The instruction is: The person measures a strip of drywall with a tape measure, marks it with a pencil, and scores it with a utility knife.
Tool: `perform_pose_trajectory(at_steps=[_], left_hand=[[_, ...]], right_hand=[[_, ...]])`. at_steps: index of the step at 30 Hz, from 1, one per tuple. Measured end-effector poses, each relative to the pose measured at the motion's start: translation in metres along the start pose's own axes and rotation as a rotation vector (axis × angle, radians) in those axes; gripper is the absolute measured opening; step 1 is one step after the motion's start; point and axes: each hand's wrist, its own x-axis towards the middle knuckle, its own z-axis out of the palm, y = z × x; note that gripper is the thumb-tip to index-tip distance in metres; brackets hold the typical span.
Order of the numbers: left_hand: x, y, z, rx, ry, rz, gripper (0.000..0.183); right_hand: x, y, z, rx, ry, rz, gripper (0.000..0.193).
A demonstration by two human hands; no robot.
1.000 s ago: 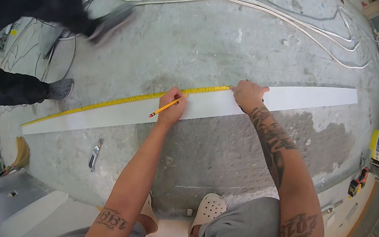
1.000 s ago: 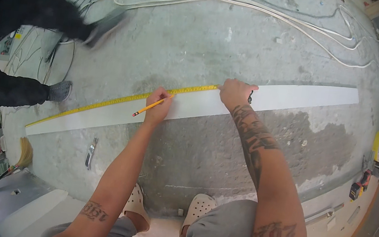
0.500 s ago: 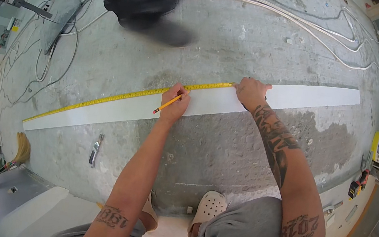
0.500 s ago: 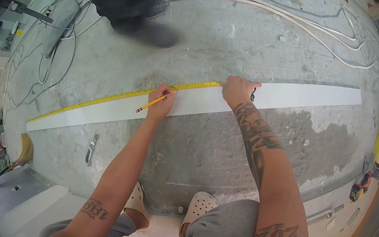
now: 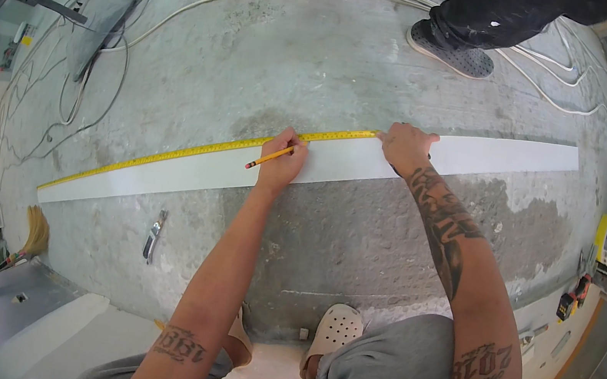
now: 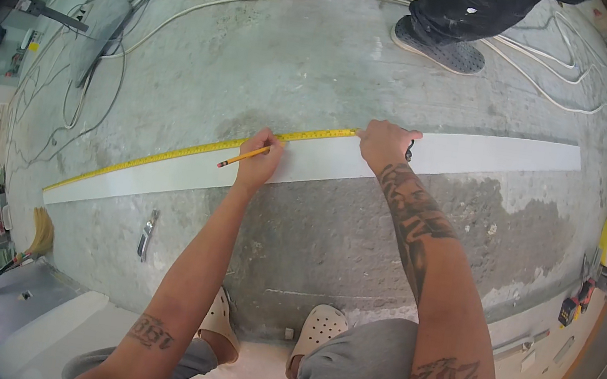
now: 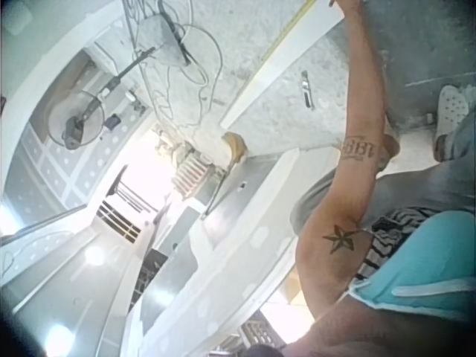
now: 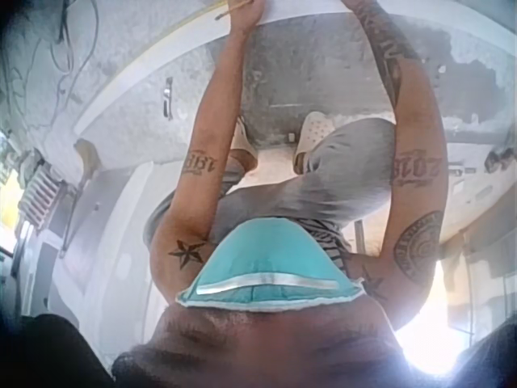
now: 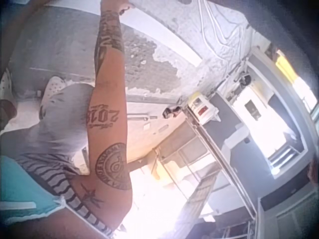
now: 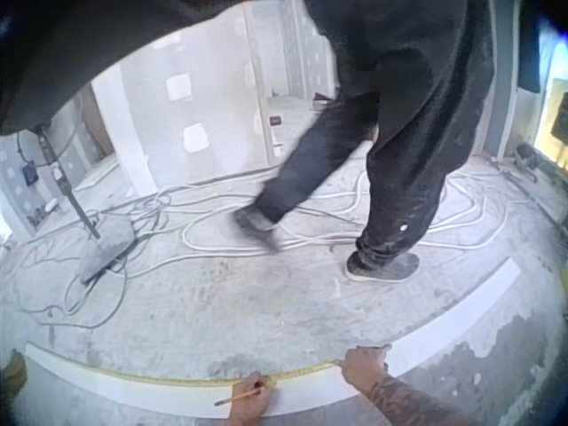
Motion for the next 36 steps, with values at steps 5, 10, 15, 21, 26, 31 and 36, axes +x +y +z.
perform_pose_trajectory(at_steps=[5, 10, 15, 21, 26, 31, 36], left_hand=[[-0.003, 0.007, -0.01, 0.2, -0.214, -0.083, 0.013], [-0.107, 0.115, -0.024, 0.249, -1.458, 0.011, 0.029], [-0.135, 0.075, -0.187, 0.297, -1.419, -0.006, 0.029], [-0.042, 0.018, -0.345, 1.077, -0.557, 0.085, 0.041], [-0.029, -0.017, -0.353, 0.949, -0.539, 0.126, 0.045], [-0.038, -0.039, -0.388, 1.108, -0.976, -0.37, 0.033], [-0.054, -0.024, -0.416, 1.218, -0.929, -0.417, 0.034]], right_hand=[[0.004, -0.013, -0.002, -0.014, 0.019, -0.021, 0.036], [0.006, -0.004, 0.006, -0.059, 0.008, 0.007, 0.037], [0.004, -0.005, -0.009, -0.01, -0.012, -0.079, 0.045], [-0.033, 0.019, -0.051, 0.138, -0.463, -0.412, 0.042], [-0.083, 0.051, -0.036, 0.223, -0.536, -0.412, 0.039], [-0.107, 0.038, -0.051, 0.064, -0.639, -0.463, 0.04], [-0.104, 0.035, -0.026, 0.158, -0.733, -0.661, 0.063]])
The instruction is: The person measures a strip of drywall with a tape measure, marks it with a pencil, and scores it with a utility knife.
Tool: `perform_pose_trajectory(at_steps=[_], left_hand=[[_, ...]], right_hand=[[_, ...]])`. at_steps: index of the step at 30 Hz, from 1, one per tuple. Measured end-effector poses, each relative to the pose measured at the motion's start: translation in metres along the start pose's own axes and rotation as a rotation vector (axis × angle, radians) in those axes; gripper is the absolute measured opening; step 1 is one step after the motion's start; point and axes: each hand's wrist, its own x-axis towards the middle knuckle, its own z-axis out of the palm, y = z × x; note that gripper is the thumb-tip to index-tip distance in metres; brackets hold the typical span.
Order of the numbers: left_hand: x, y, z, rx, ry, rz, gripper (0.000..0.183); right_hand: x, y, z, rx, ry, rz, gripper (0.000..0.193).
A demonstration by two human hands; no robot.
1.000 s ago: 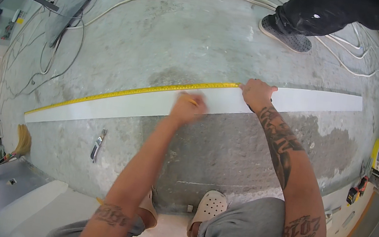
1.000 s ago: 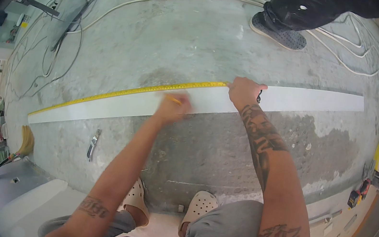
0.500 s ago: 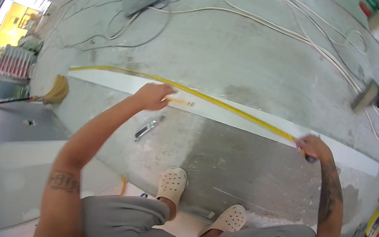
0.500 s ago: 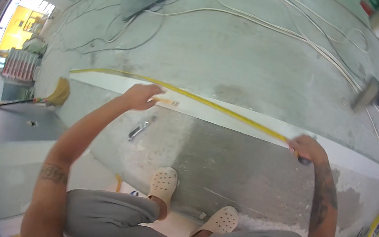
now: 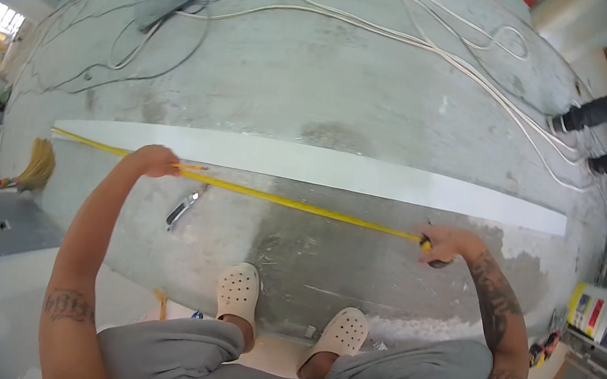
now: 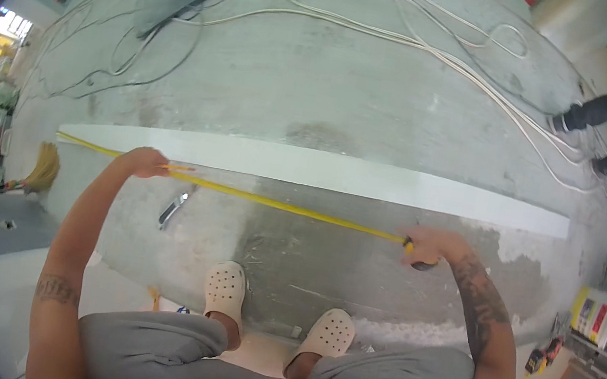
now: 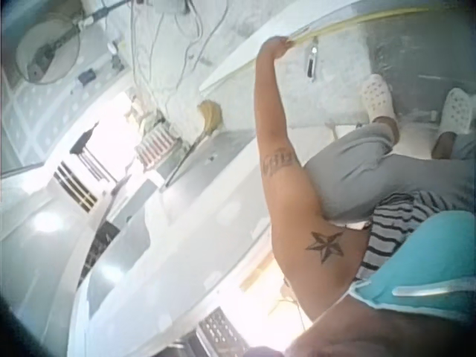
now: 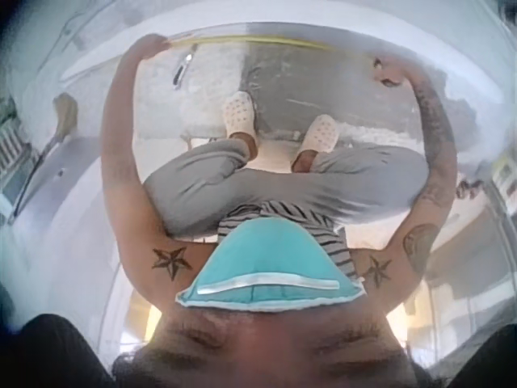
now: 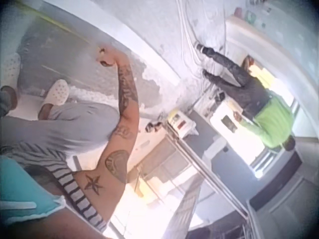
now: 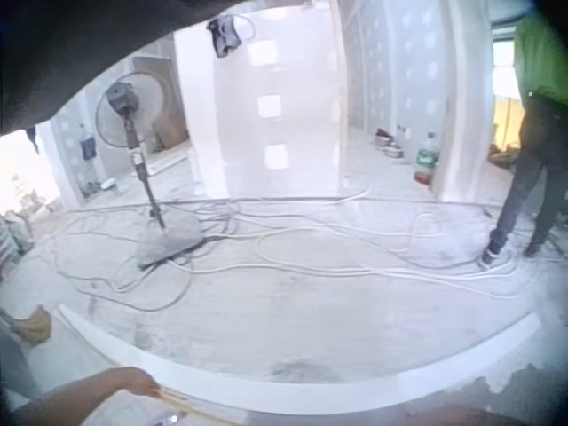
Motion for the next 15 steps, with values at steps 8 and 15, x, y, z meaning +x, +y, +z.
perform_pose_trajectory(at_steps=[8, 15], left_hand=[[-0.026, -0.016, 0.023, -0.024, 0.06, -0.002, 0.033], [-0.024, 0.013, -0.007, -0.007, 0.065, -0.023, 0.031]], right_hand=[[0.009, -0.053, -0.01, 0.053, 0.028, -0.135, 0.068], [0.007, -0.078, -0.012, 0.038, -0.094, -0.089, 0.079]])
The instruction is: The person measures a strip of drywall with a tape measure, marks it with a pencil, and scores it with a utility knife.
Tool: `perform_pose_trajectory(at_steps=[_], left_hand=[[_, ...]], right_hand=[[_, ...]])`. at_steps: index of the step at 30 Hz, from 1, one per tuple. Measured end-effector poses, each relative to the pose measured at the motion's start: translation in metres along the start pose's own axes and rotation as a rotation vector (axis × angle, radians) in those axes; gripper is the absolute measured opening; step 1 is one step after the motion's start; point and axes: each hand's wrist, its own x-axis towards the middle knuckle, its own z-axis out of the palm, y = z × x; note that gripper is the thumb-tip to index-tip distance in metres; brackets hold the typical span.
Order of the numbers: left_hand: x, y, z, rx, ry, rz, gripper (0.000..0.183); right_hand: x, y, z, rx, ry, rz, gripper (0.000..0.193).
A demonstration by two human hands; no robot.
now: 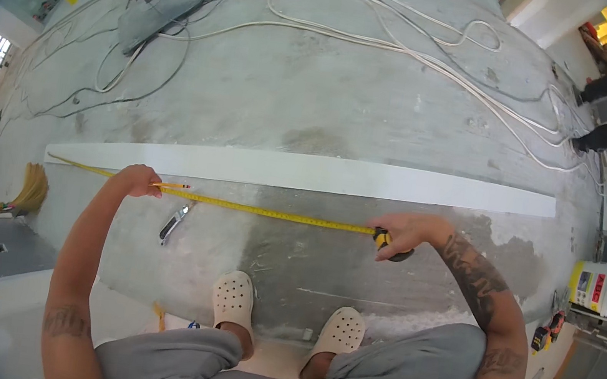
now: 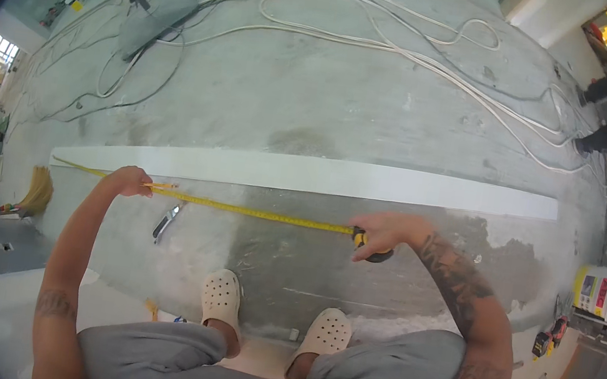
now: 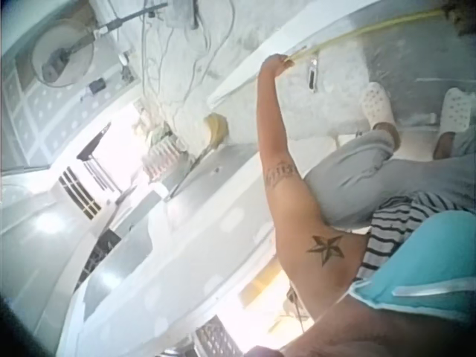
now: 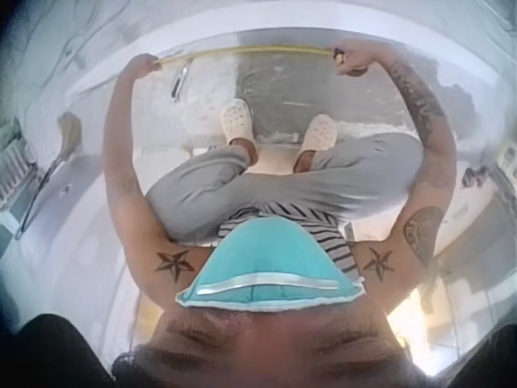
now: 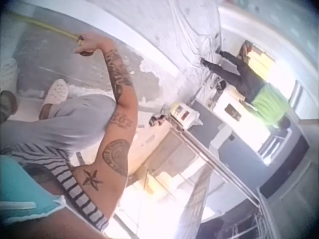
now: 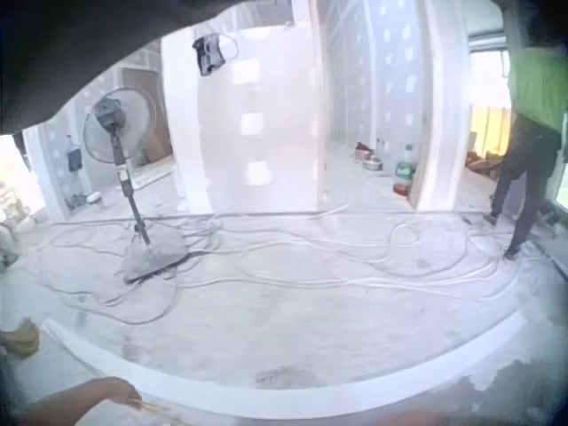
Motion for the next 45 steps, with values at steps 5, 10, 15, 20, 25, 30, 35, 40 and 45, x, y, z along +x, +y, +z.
perform_pose_trajectory(at_steps=[5, 10, 15, 20, 25, 30, 35, 40, 45], left_hand=[[0.0, 0.018, -0.004, -0.031, -0.059, 0.106, 0.031], [0.002, 0.043, -0.007, -0.108, -0.153, 0.145, 0.031], [0.002, 0.073, -0.018, -0.177, -0.23, 0.286, 0.031], [0.006, 0.13, -0.037, -0.142, -0.104, 0.476, 0.029], [0.001, 0.226, -0.094, -0.052, -0.051, 0.572, 0.03], [0.016, 0.266, -0.138, -0.399, 0.253, 0.876, 0.036], [0.048, 0.258, -0.183, -0.558, 0.427, 0.79, 0.044], [0.021, 0.328, -0.183, -0.838, 0.288, 0.489, 0.05], [-0.005, 0.33, -0.17, -1.15, 0.166, 0.515, 0.055]], right_hand=[[0.004, -0.006, 0.001, 0.006, -0.013, -0.008, 0.081], [0.009, 0.01, 0.009, 0.036, 0.058, -0.145, 0.073], [0.004, -0.005, 0.008, 0.025, 0.036, -0.039, 0.07], [0.012, -0.017, 0.0, -0.051, -0.057, -0.06, 0.073], [0.029, -0.007, 0.003, -0.003, 0.005, -0.172, 0.071], [0.001, -0.008, -0.005, 0.067, 0.218, -0.127, 0.095], [-0.033, -0.013, -0.012, 0.112, 0.415, -0.011, 0.11], [-0.043, 0.011, -0.016, 0.41, 0.595, 0.005, 0.119], [-0.016, -0.042, -0.043, 0.968, 0.785, -0.276, 0.123]])
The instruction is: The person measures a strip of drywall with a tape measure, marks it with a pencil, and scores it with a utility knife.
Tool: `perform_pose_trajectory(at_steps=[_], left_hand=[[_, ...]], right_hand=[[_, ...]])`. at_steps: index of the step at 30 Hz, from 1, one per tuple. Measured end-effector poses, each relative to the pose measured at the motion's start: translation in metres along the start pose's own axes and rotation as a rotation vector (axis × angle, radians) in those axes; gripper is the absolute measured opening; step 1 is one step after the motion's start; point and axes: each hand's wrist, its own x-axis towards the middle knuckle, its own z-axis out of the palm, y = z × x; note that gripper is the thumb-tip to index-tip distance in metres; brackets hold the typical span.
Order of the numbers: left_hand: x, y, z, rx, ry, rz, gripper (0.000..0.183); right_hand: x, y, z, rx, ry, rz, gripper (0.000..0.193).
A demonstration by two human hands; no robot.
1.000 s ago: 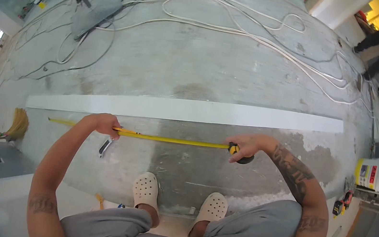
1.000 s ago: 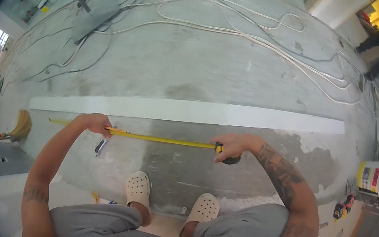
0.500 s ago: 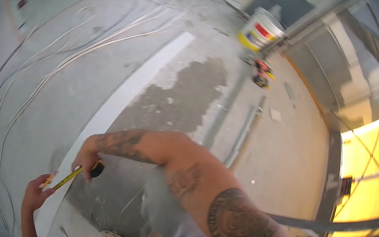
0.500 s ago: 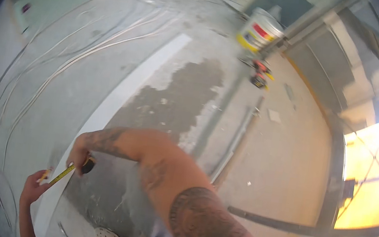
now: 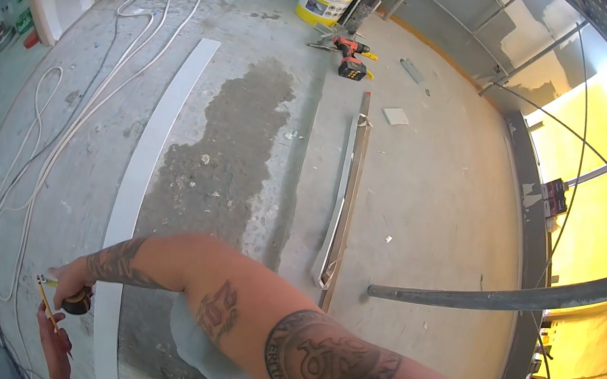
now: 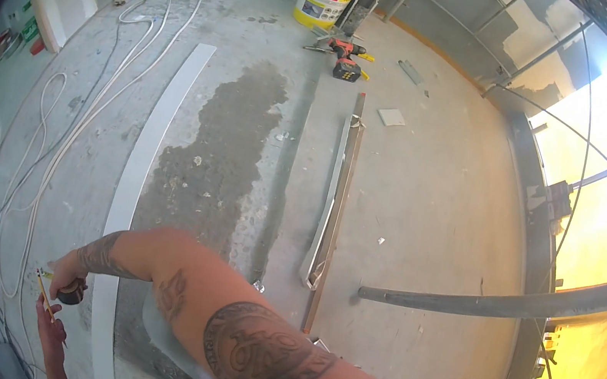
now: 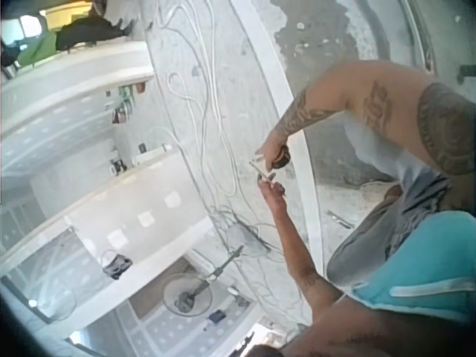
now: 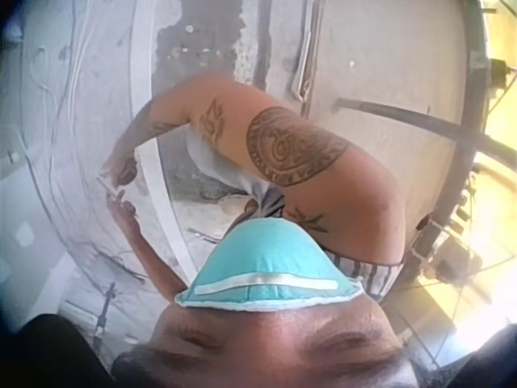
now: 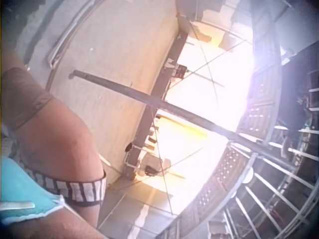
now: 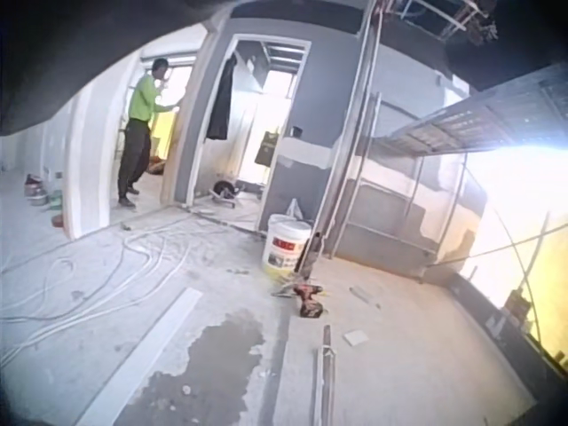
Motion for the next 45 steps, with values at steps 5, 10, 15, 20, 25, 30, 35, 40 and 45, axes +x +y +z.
perform_pose_trajectory(at_steps=[5, 10, 15, 20, 25, 30, 35, 40, 45], left_hand=[[0.01, -0.024, 0.013, -0.201, -0.058, 0.03, 0.06], [-0.029, -0.026, -0.01, -0.201, 0.184, -0.004, 0.061], [-0.034, -0.045, -0.028, -0.309, 0.211, 0.011, 0.06], [-0.026, -0.036, -0.036, -0.404, 0.199, 0.043, 0.055], [-0.005, -0.034, 0.005, -0.384, 0.098, 0.035, 0.052], [-0.056, -0.044, 0.004, -0.23, 0.053, -0.046, 0.057], [-0.064, -0.044, -0.048, 0.145, -0.042, -0.022, 0.05], [-0.143, -0.149, -0.139, 0.117, 0.058, -0.34, 0.034], [-0.267, -0.329, -0.093, -0.346, 0.572, -0.543, 0.049]], right_hand=[[0.015, 0.008, 0.025, 0.24, 0.001, -0.141, 0.119], [0.0, 0.0, 0.056, 0.083, 0.154, 0.154, 0.109], [-0.017, 0.001, 0.053, 0.02, 0.046, 0.037, 0.101], [-0.008, 0.018, 0.055, 0.014, 0.025, -0.054, 0.08], [-0.009, 0.051, 0.022, -0.11, 0.329, 0.04, 0.079], [-0.016, -0.017, 0.087, 0.109, 0.207, 0.126, 0.084], [0.019, 0.034, 0.04, -0.504, -0.361, -0.916, 0.089], [0.005, 0.038, 0.003, 0.186, -0.281, 0.024, 0.054], [0.014, 0.061, 0.005, -0.104, -0.179, 0.349, 0.043]])
